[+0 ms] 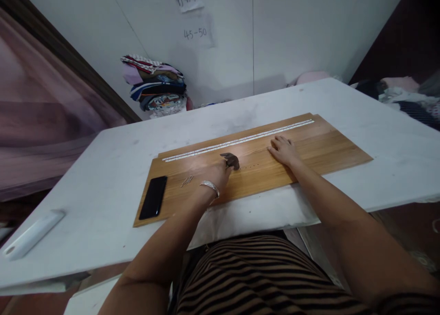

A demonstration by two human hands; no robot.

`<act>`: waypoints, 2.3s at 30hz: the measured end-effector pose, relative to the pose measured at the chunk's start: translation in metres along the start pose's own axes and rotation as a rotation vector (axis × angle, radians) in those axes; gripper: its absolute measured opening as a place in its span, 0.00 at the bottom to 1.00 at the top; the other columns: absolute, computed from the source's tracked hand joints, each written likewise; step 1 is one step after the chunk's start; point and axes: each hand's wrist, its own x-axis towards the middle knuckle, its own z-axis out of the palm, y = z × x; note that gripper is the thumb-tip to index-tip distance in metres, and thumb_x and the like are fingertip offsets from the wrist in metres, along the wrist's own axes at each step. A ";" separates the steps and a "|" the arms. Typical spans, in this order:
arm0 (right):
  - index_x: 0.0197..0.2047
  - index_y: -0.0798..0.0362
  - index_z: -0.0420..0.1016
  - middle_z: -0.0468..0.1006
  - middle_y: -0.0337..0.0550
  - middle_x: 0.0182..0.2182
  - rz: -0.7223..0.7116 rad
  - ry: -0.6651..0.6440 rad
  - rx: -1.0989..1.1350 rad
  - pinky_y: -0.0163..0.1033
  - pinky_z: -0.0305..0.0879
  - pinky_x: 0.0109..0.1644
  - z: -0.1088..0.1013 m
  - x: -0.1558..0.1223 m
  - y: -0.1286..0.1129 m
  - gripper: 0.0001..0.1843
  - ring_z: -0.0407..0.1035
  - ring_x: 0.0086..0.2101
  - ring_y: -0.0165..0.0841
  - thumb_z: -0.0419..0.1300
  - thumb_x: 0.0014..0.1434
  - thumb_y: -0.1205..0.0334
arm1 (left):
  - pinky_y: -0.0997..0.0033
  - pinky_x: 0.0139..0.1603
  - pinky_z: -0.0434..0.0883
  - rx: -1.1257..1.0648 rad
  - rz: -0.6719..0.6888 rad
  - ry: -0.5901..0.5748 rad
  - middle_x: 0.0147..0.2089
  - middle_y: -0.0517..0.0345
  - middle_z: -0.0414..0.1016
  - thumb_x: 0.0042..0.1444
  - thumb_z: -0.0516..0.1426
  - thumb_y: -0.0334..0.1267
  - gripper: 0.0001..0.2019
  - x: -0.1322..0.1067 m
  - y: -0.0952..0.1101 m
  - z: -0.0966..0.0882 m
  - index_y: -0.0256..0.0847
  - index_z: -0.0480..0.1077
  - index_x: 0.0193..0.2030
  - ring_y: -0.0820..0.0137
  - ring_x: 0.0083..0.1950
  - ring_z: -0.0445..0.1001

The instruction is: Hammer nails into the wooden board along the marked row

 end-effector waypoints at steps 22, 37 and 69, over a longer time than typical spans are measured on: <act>0.54 0.49 0.78 0.72 0.57 0.65 0.004 0.026 0.002 0.60 0.54 0.68 0.004 0.000 0.001 0.22 0.61 0.66 0.49 0.50 0.70 0.47 | 0.64 0.51 0.73 0.055 -0.033 -0.044 0.54 0.42 0.83 0.72 0.51 0.42 0.17 -0.003 0.004 -0.007 0.36 0.73 0.57 0.56 0.54 0.82; 0.54 0.51 0.77 0.72 0.58 0.66 0.002 0.003 0.001 0.58 0.54 0.68 0.001 0.000 0.000 0.23 0.61 0.66 0.48 0.49 0.70 0.47 | 0.63 0.52 0.73 0.059 -0.024 -0.030 0.54 0.42 0.83 0.71 0.51 0.42 0.16 -0.002 0.001 -0.004 0.37 0.73 0.57 0.56 0.54 0.82; 0.52 0.50 0.78 0.73 0.57 0.64 -0.001 0.004 -0.008 0.59 0.55 0.67 0.001 0.001 0.000 0.21 0.62 0.65 0.49 0.50 0.70 0.48 | 0.62 0.54 0.73 0.016 0.000 -0.020 0.54 0.41 0.83 0.71 0.52 0.41 0.15 -0.001 0.000 0.001 0.36 0.74 0.56 0.55 0.55 0.81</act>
